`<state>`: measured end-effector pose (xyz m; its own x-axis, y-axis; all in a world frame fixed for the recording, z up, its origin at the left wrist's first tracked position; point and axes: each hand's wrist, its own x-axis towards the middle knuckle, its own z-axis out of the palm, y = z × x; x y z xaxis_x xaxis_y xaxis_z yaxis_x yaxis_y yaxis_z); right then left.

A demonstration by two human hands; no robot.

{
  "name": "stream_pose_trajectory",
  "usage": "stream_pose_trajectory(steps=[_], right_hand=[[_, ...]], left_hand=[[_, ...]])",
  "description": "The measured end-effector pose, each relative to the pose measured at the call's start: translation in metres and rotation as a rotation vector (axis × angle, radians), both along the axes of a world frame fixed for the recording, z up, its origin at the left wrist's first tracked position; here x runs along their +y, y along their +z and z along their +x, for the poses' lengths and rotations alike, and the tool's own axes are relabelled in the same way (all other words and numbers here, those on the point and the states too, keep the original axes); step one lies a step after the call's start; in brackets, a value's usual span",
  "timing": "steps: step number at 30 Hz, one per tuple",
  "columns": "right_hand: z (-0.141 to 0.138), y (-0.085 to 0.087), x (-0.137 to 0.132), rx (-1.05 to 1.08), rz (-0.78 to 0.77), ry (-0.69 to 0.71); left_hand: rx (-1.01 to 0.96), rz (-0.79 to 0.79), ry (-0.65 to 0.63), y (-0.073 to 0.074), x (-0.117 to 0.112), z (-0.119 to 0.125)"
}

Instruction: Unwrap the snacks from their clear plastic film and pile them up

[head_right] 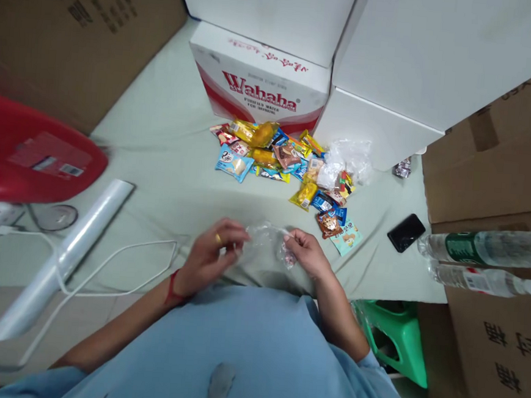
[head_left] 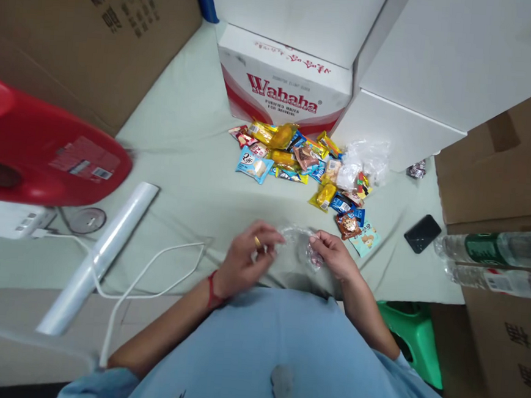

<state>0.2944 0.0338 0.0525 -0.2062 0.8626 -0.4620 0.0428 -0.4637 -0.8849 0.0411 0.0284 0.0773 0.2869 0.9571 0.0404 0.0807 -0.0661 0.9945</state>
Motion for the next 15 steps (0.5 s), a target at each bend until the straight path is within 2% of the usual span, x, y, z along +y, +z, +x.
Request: stream_pose_trajectory(steps=[2, 3, 4, 6, 8, 12, 15], right_hand=[[0.002, 0.003, -0.003, -0.027, 0.019, 0.003], [0.004, 0.005, -0.005, -0.048, 0.029, 0.016], [0.006, 0.007, -0.006, -0.077, 0.045, 0.032], [0.008, 0.012, -0.009, -0.154, 0.115, 0.065], [0.008, 0.015, -0.013, -0.237, 0.233, 0.085], [-0.002, 0.014, -0.023, -0.369, 0.464, 0.100], [-0.011, 0.007, -0.028, -0.510, 0.642, 0.083]], left_hand=[[0.174, 0.170, -0.292, -0.006, -0.002, 0.000], [0.274, 0.221, -0.365, -0.011, 0.002, -0.003], [0.369, 0.253, -0.370, -0.017, 0.008, -0.006], [0.507, 0.302, -0.230, -0.029, 0.026, -0.015], [0.547, 0.375, -0.064, -0.034, 0.046, -0.025], [0.544, 0.485, 0.067, -0.027, 0.075, -0.038], [0.491, 0.442, 0.193, -0.021, 0.073, -0.035]])
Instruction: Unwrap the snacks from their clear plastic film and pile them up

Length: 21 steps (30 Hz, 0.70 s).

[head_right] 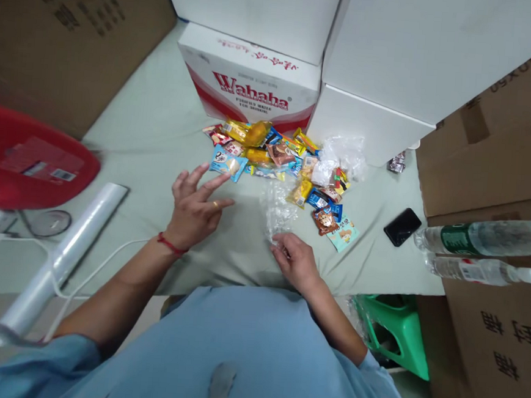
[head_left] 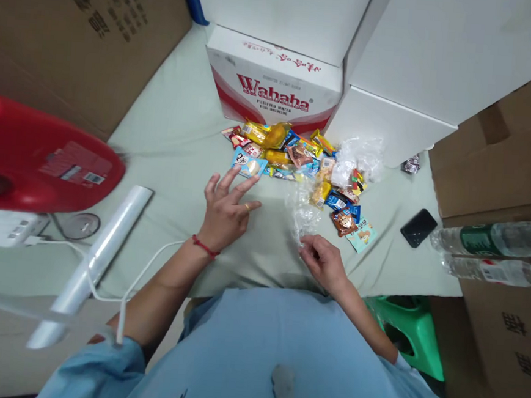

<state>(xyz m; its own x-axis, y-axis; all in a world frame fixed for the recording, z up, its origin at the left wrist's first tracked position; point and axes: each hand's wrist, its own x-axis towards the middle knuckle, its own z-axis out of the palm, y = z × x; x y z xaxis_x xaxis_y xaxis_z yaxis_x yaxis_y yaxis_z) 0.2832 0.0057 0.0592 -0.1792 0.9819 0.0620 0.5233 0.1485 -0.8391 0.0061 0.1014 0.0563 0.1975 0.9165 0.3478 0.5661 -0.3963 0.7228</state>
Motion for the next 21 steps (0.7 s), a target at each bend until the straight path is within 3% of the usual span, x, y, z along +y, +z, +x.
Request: stream_pose_trajectory(steps=[2, 6, 9, 13, 16, 21], right_hand=[[-0.005, -0.005, -0.003, -0.097, 0.083, 0.016], [-0.010, -0.013, -0.006, -0.215, 0.096, 0.062], [-0.013, -0.017, -0.007, -0.204, 0.085, 0.093], [-0.012, -0.019, -0.008, -0.133, 0.088, 0.098], [-0.007, -0.018, -0.008, -0.037, 0.048, 0.084], [0.003, -0.009, 0.001, 0.080, 0.041, -0.020]], left_hand=[[-0.164, -0.127, 0.078, -0.002, -0.012, 0.010], [-0.693, -0.769, 0.096, -0.016, -0.039, 0.045], [-0.925, -1.033, 0.094, -0.021, -0.041, 0.068], [-1.166, -1.123, 0.045, -0.019, -0.029, 0.079], [-1.230, -1.169, -0.014, -0.019, -0.028, 0.079], [-1.201, -1.027, 0.014, -0.021, -0.037, 0.083]])
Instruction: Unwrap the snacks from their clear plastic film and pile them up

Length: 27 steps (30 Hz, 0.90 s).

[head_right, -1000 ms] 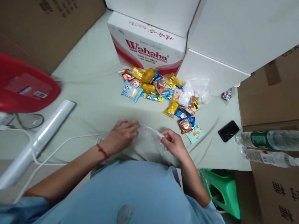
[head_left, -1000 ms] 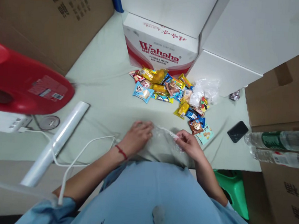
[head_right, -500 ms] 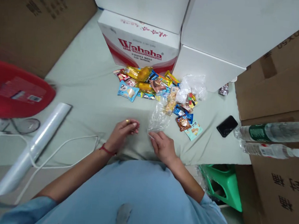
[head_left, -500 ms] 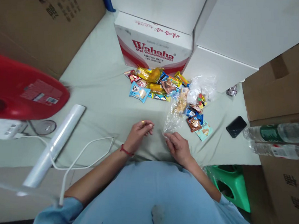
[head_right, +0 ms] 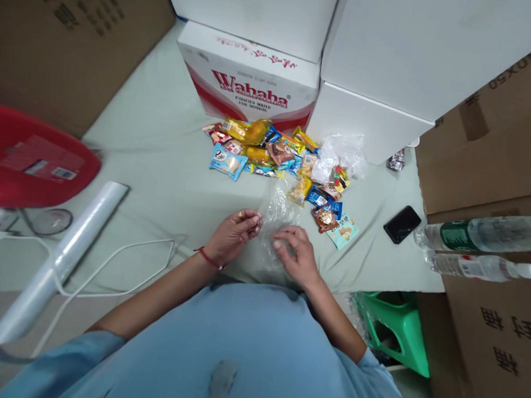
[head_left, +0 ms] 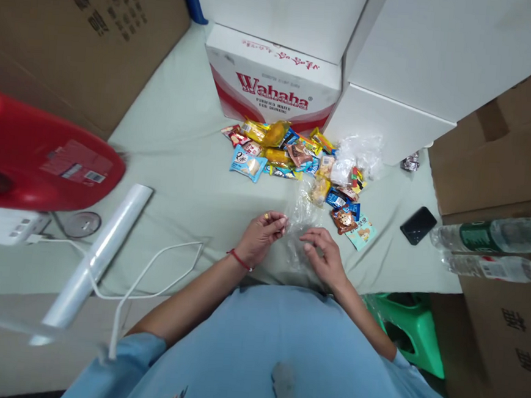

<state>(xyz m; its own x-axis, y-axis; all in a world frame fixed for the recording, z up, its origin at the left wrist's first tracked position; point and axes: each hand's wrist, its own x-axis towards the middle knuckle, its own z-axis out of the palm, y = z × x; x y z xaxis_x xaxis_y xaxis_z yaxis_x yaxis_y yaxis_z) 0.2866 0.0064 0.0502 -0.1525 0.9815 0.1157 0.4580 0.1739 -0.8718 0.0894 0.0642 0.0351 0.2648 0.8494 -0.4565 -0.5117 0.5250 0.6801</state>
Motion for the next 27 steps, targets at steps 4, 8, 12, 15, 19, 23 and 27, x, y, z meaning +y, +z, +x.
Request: stream_pose_trajectory(steps=[4, 8, 12, 15, 19, 23, 27], right_hand=[[-0.007, 0.005, 0.015, 0.007, -0.005, -0.063], [-0.020, 0.007, 0.026, 0.124, -0.078, 0.006], [-0.023, 0.004, 0.028, 0.202, -0.182, 0.064], [-0.024, 0.002, 0.027, 0.185, -0.212, 0.094], [-0.025, 0.003, 0.029, 0.167, -0.177, 0.106], [-0.022, 0.005, 0.030, 0.232, -0.258, 0.041], [-0.019, 0.007, 0.028, 0.350, -0.396, -0.044]], left_hand=[[0.030, 0.105, -0.005, 0.003, -0.007, 0.007], [-0.047, 0.110, 0.000, 0.006, -0.012, 0.004], [-0.042, 0.054, 0.014, 0.004, -0.013, -0.008], [0.001, 0.025, -0.008, 0.002, -0.014, -0.012], [0.112, 0.110, 0.037, 0.001, -0.015, -0.008], [0.001, 0.009, 0.080, -0.001, -0.014, -0.013], [-0.042, -0.028, 0.058, -0.003, -0.015, -0.021]])
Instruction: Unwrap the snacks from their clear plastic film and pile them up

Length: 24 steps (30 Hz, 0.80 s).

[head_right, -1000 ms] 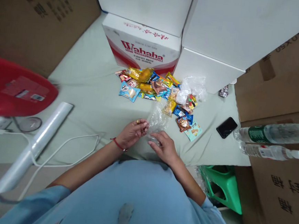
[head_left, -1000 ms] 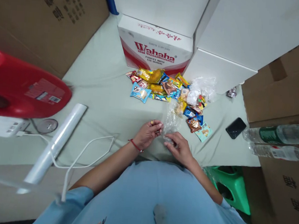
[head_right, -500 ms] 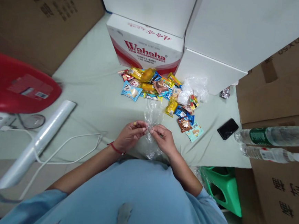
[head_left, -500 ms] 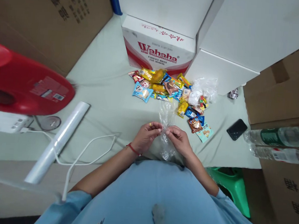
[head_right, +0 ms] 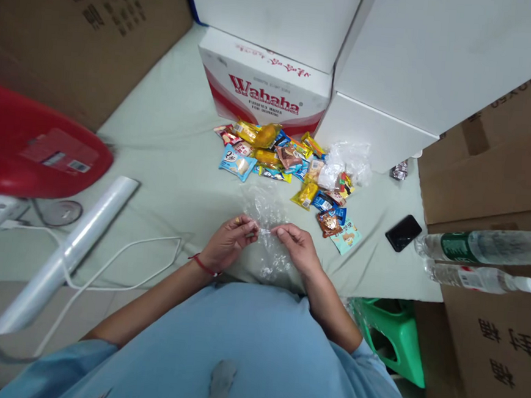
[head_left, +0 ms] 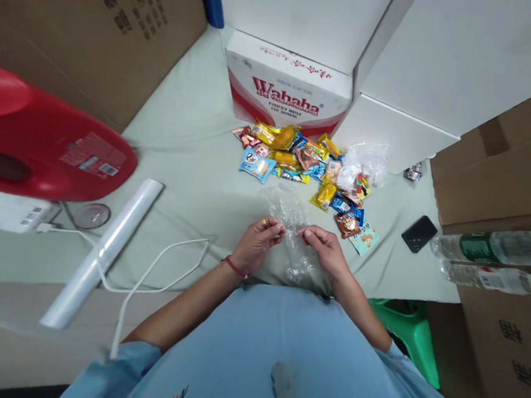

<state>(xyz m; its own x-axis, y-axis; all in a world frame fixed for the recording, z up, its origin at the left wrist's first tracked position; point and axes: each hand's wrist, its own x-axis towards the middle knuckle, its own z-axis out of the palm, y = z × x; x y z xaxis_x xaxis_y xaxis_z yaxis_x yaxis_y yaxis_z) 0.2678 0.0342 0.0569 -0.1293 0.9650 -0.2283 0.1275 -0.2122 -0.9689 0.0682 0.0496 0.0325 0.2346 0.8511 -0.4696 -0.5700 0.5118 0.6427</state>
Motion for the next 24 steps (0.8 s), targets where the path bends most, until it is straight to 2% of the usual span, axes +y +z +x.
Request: stream_pose_trajectory(steps=[4, 7, 10, 13, 17, 20, 24], right_hand=[[-0.007, 0.000, 0.000, 0.065, -0.054, -0.053], [-0.016, -0.002, 0.002, 0.032, -0.046, -0.034], [-0.022, -0.005, 0.005, 0.045, -0.062, -0.051], [-0.022, -0.004, 0.006, 0.156, -0.123, -0.100], [-0.018, -0.004, 0.006, 0.252, -0.201, -0.095], [-0.018, -0.007, 0.004, 0.228, -0.201, -0.077], [-0.020, -0.011, 0.003, 0.109, -0.138, -0.035]], left_hand=[[0.128, 0.110, -0.016, 0.000, -0.003, -0.001], [0.182, 0.199, -0.057, 0.000, -0.004, 0.000], [0.193, 0.213, -0.061, -0.001, -0.005, -0.002], [0.216, 0.209, -0.057, -0.003, -0.005, -0.008], [0.231, 0.181, -0.076, -0.007, -0.004, -0.011], [0.292, 0.214, -0.113, -0.009, -0.002, -0.004], [0.380, 0.279, -0.084, -0.012, 0.000, 0.004]])
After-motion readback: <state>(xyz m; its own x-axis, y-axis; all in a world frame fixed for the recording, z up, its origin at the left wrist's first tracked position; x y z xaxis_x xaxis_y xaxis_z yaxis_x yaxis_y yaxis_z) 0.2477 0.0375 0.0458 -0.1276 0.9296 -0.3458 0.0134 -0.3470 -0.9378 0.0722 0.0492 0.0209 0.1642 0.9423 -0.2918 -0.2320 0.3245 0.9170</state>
